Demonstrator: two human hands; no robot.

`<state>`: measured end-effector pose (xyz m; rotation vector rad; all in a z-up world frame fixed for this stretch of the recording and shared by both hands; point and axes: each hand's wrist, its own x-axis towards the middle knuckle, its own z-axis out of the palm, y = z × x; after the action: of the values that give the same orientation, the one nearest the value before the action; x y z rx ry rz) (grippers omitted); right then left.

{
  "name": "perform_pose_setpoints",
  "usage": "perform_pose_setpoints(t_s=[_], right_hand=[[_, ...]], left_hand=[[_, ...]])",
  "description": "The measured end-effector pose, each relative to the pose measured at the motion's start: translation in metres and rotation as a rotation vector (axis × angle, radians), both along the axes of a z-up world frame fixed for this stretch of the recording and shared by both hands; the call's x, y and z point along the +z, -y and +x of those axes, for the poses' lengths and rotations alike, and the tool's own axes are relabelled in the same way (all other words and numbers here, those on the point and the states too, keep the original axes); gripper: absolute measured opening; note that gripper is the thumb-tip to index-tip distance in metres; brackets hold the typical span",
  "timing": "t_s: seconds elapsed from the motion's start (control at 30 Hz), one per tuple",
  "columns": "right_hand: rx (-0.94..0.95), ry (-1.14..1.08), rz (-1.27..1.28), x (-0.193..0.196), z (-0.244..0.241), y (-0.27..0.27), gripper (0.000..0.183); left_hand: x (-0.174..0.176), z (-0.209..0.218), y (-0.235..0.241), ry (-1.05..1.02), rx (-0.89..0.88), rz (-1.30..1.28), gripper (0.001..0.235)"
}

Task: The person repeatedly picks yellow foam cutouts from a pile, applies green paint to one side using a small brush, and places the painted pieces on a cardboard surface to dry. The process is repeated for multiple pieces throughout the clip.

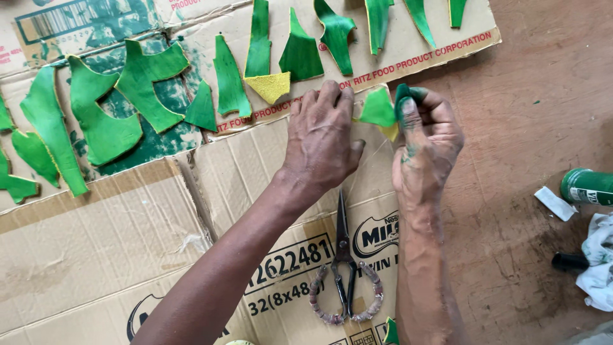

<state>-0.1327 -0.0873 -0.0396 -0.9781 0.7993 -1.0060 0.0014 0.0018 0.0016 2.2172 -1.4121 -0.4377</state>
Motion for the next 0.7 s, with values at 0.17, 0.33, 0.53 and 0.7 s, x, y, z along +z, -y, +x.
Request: perform_pose_setpoints(t_s=[0.17,0.33,0.53,0.7], right_hand=[[-0.015,0.064,0.026,0.018,-0.003,-0.006,0.01],[0.153,0.002,-0.088,0.034,-0.011,-0.02,0.014],[0.181,0.105,-0.007,0.036,-0.017,-0.023,0.016],[0.147,0.082,-0.009,0.036,-0.025,-0.021,0.016]], left_hand=[[0.005,0.002,-0.006,-0.138,0.0,-0.101,0.072],[0.007,-0.003,-0.015,-0.06,0.018,-0.126,0.063],[0.019,-0.005,-0.018,-0.057,-0.047,-0.045,0.074],[0.016,-0.015,-0.013,-0.012,-0.01,-0.03,0.075]])
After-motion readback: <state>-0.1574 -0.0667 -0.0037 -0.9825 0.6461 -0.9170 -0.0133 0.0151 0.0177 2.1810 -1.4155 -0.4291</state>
